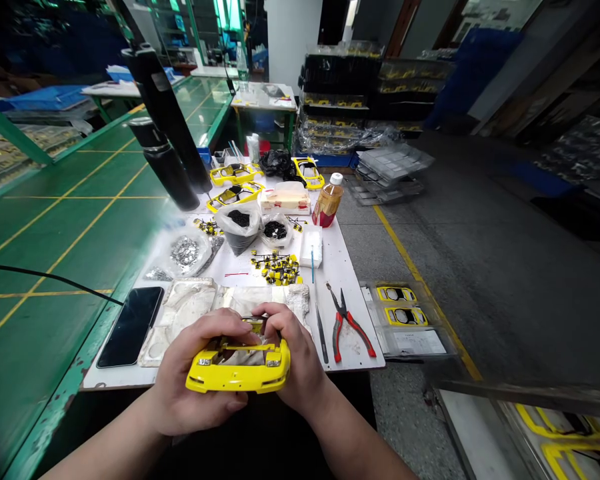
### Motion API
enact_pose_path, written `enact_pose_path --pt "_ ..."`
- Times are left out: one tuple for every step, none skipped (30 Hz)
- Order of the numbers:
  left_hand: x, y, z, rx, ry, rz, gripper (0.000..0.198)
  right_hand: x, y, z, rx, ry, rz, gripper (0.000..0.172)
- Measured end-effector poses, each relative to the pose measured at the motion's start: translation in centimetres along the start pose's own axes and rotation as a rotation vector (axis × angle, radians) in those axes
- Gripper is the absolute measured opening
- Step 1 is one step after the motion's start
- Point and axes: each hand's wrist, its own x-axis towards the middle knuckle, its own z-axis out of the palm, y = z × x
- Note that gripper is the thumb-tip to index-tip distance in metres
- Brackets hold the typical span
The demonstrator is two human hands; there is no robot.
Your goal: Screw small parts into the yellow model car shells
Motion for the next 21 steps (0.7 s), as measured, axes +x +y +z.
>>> enact_pose_path --pt "-0.03 -0.06 -0.03 -0.001 0.0 0.0 0.064 -0.02 0.01 -0.02 -0.011 0.002 0.001 0.015" --pt "-0.04 -0.09 -0.06 -0.002 -0.001 0.001 0.063 -0.04 0.02 -0.03 -0.019 0.005 0.002 0.014" --pt "-0.03 -0.1 -0.09 -0.003 -0.003 0.003 0.063 -0.05 0.04 -0.03 -0.023 0.007 0.001 0.014" --pt "0.0 -0.08 -0.11 -0.004 -0.003 0.006 0.062 -0.05 0.06 -0.03 -0.025 0.009 0.0 0.014" --pt "0.04 -0.05 -0.12 -0.003 0.0 0.008 0.062 -0.05 0.07 -0.01 -0.024 0.01 0.0 0.015" --pt "0.07 -0.02 -0.12 0.0 0.005 0.008 0.062 -0.03 0.08 0.01 -0.02 0.011 -0.001 0.016" --pt "0.1 0.0 -0.1 0.004 0.011 0.005 0.061 0.01 0.07 0.04 -0.017 0.013 -0.002 0.016" --pt "0.11 0.01 -0.08 0.01 0.017 -0.002 0.06 0.05 0.03 0.07 -0.014 0.018 -0.002 0.017" --pt "0.11 -0.01 -0.04 0.016 0.02 -0.009 0.059 0.1 -0.03 0.11 -0.014 0.022 0.0 0.017" --pt "0.1 -0.04 0.0 0.024 0.022 -0.015 0.057 0.15 -0.11 0.15 -0.017 0.026 0.003 0.017" --pt "0.08 -0.1 0.05 0.031 0.025 -0.019 0.056 0.2 -0.2 0.19 -0.021 0.028 0.004 0.018" --pt "0.05 -0.16 0.1 0.038 0.028 -0.022 0.056 0.24 -0.28 0.23 -0.025 0.033 0.003 0.019" --pt "0.03 -0.21 0.16 0.042 0.033 -0.025 0.056 0.27 -0.34 0.27 -0.029 0.037 0.002 0.02" --pt "0.02 -0.26 0.22 0.045 0.042 -0.027 0.058 0.29 -0.39 0.31 -0.033 0.04 0.0 0.022" --pt "0.03 -0.28 0.27 0.046 0.055 -0.03 0.059 0.3 -0.4 0.34 -0.035 0.043 -0.002 0.023" --pt "0.06 -0.27 0.3 0.048 0.067 -0.033 0.06 0.3 -0.39 0.36 -0.035 0.045 -0.003 0.024" --pt "0.11 -0.23 0.32 0.05 0.073 -0.035 0.06 0.28 -0.35 0.38 -0.033 0.046 -0.002 0.024" --pt "0.18 -0.14 0.3 0.052 0.073 -0.037 0.06 0.26 -0.29 0.38 -0.028 0.045 0.001 0.024" --pt "0.26 -0.03 0.25 0.051 0.066 -0.039 0.059 0.22 -0.22 0.38 -0.022 0.043 0.004 0.024" --pt "0.35 0.12 0.18 0.046 0.05 -0.04 0.059 0.18 -0.13 0.36 -0.018 0.043 0.005 0.024" --pt "0.45 0.28 0.08 0.035 0.029 -0.043 0.059 0.13 -0.03 0.33 -0.014 0.041 0.006 0.023"
